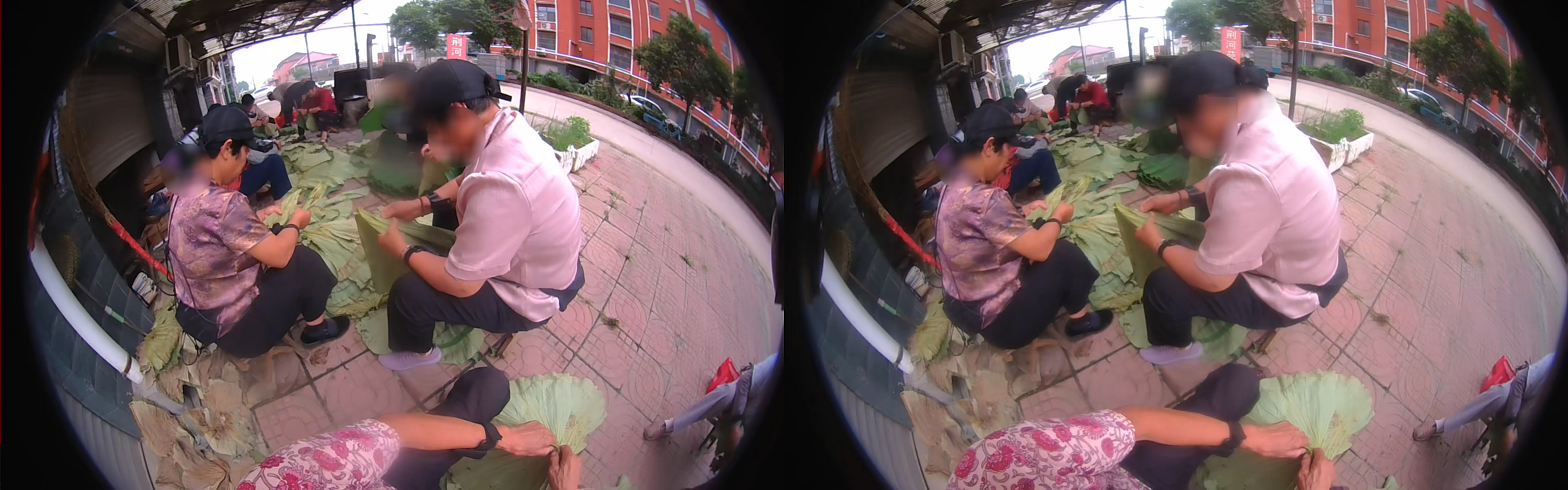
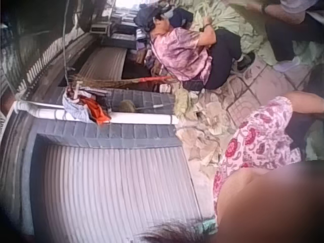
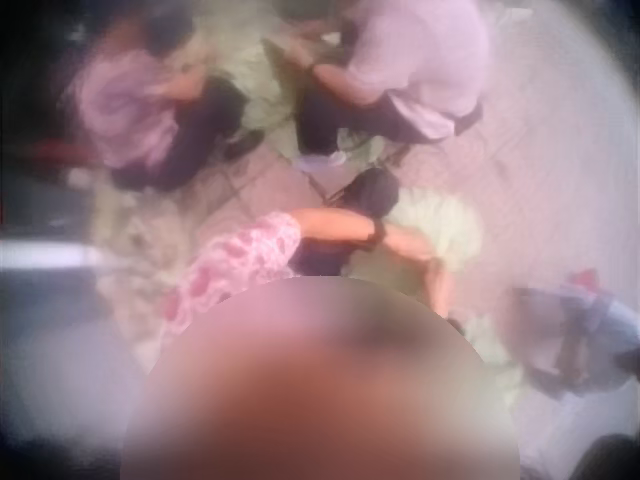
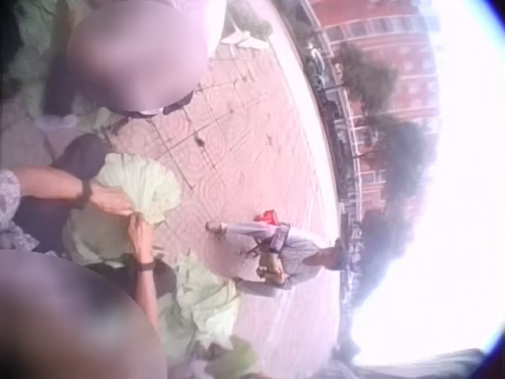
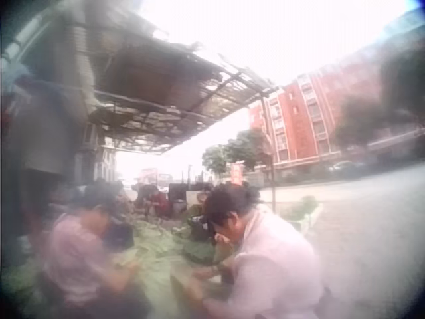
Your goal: The person sits on the ground and repeatedly folds and stacks large green leaves by hand. They pick up leaves from a pile, fold them into smaller bundles, and place them into a growing stack. Other people nearby perform the same task.
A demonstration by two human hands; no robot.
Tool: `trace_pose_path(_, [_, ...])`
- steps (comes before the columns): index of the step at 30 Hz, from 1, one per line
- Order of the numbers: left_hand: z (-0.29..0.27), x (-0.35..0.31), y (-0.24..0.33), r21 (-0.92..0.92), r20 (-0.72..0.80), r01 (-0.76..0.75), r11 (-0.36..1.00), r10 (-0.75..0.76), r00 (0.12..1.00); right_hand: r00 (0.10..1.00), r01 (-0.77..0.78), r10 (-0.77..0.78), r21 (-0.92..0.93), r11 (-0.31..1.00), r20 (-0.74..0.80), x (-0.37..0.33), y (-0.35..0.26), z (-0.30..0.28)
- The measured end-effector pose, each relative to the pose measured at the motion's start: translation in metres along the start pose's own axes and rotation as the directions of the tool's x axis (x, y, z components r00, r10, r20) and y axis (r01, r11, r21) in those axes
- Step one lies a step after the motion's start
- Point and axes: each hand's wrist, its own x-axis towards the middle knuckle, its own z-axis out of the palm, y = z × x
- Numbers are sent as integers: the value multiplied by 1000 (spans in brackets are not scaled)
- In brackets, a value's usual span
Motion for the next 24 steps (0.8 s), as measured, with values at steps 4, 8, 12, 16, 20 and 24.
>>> trace_pose_path(4, [-14,-4,-2,-108,42,92,990,-88,995,984,58,-9,277,959,-176,3,-5,11])
trace_pose_path(8, [-28,-6,6,-93,86,114,989,-106,991,975,119,-70,227,967,-213,6,5,29])
trace_pose_path(12, [-25,6,18,-66,113,61,996,-53,992,985,70,-22,280,958,-171,-9,16,25])
trace_pose_path(16, [-18,10,29,-44,157,97,994,-89,984,994,37,-4,309,950,-107,-20,15,22])
trace_pose_path(20, [-8,9,30,-55,136,65,996,-57,989,994,-27,62,349,937,-89,-28,10,26])
trace_pose_path(24, [-14,11,38,-71,178,61,996,-48,983,983,-5,77,397,918,-164,-34,8,29])
